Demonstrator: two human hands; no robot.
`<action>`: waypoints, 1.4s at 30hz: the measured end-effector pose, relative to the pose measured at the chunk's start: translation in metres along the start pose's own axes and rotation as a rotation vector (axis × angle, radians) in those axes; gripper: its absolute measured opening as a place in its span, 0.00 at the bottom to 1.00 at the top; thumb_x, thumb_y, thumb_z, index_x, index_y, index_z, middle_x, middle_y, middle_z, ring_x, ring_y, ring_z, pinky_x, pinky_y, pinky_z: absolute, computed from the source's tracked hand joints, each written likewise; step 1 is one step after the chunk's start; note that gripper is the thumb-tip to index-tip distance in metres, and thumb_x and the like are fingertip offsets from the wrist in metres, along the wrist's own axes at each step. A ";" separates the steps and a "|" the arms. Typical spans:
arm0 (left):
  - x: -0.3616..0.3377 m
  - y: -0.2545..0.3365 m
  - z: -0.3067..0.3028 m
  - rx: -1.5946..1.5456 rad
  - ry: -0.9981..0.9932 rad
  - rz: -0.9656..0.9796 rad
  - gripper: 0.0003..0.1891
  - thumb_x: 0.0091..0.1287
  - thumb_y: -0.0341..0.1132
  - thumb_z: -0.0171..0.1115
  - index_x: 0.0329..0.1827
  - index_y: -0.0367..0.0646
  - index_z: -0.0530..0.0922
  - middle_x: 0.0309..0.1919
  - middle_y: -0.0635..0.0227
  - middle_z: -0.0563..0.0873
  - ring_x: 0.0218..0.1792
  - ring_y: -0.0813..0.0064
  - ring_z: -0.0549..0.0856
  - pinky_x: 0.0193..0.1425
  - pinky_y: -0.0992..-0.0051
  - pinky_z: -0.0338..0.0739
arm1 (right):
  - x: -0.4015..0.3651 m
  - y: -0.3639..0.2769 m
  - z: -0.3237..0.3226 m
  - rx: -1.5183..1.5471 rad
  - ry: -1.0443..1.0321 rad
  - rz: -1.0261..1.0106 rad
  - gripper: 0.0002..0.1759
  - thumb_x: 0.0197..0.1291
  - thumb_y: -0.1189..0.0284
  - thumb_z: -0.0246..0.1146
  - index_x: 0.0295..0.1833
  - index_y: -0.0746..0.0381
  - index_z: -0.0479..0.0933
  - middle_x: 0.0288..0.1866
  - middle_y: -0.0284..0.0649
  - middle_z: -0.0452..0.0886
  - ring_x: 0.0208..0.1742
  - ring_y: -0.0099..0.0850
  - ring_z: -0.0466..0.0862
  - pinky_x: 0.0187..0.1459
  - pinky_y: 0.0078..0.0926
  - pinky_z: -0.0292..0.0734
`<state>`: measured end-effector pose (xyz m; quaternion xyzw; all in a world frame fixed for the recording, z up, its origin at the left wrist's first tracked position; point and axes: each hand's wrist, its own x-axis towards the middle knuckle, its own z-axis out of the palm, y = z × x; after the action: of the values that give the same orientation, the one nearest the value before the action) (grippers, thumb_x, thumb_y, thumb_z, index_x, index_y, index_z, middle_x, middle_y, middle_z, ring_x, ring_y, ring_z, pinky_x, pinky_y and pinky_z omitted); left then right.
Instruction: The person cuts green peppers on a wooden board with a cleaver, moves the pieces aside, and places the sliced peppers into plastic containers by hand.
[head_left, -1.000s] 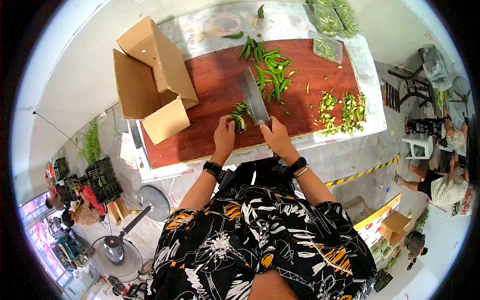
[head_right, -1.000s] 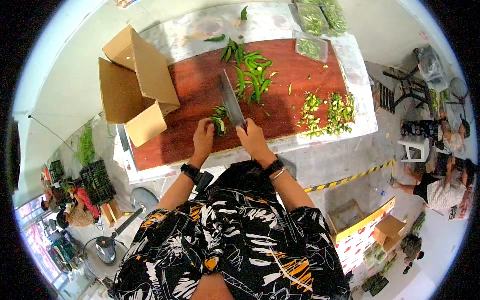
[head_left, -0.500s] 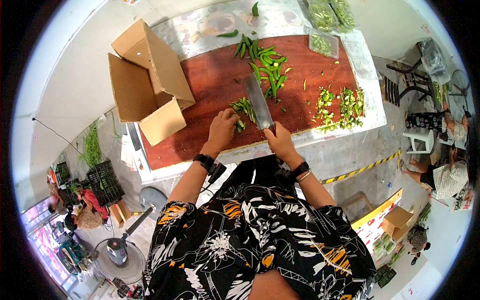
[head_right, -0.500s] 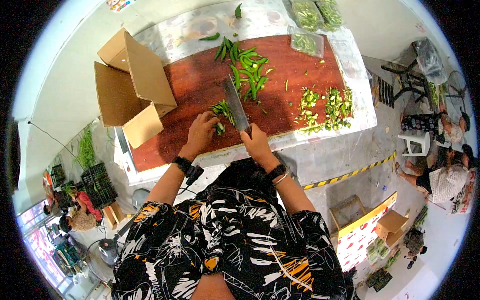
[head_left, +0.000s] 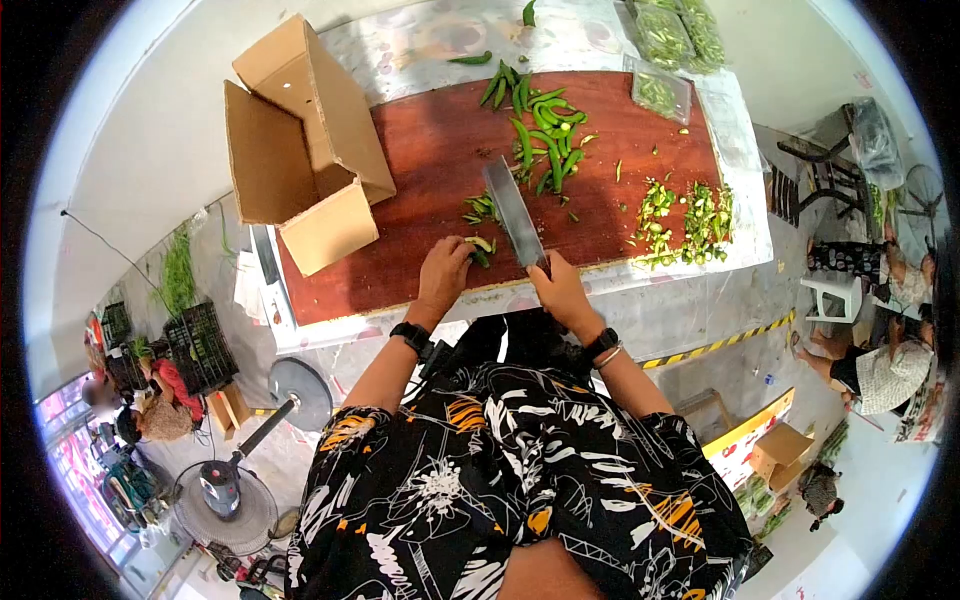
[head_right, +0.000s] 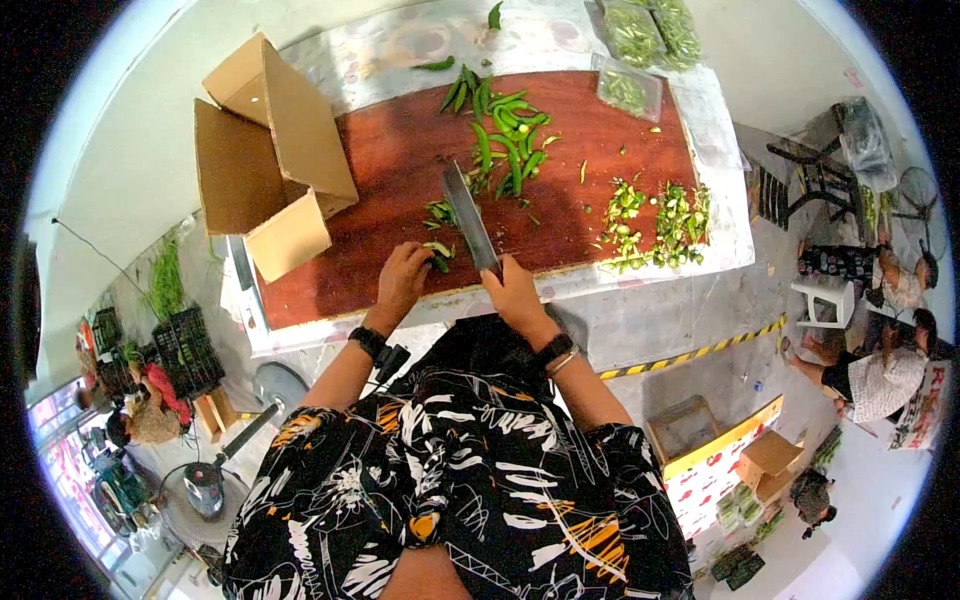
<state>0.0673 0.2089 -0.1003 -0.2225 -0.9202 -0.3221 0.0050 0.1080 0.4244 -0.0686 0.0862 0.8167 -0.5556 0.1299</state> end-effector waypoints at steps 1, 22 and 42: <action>-0.001 -0.001 0.000 -0.001 0.001 -0.002 0.10 0.54 0.25 0.59 0.40 0.41 0.75 0.40 0.61 0.76 0.43 0.57 0.76 0.45 0.64 0.72 | 0.000 0.002 0.002 0.016 0.010 -0.011 0.15 0.58 0.66 0.58 0.35 0.68 0.69 0.21 0.45 0.72 0.23 0.34 0.73 0.26 0.33 0.66; 0.013 -0.002 0.006 0.028 0.121 0.010 0.14 0.52 0.25 0.61 0.44 0.42 0.77 0.41 0.64 0.78 0.43 0.60 0.76 0.45 0.64 0.71 | -0.006 0.003 -0.004 -0.006 -0.020 0.057 0.16 0.56 0.65 0.58 0.34 0.69 0.68 0.21 0.51 0.73 0.24 0.45 0.74 0.28 0.39 0.66; 0.008 0.002 0.010 -0.057 0.096 -0.066 0.12 0.54 0.27 0.63 0.42 0.41 0.78 0.43 0.60 0.79 0.45 0.56 0.78 0.48 0.65 0.75 | -0.007 0.002 0.000 -0.141 -0.090 -0.050 0.14 0.58 0.66 0.56 0.36 0.69 0.67 0.25 0.55 0.74 0.28 0.53 0.75 0.30 0.43 0.67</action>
<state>0.0620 0.2192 -0.1062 -0.1764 -0.9162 -0.3583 0.0325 0.1151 0.4250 -0.0681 0.0315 0.8489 -0.5032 0.1586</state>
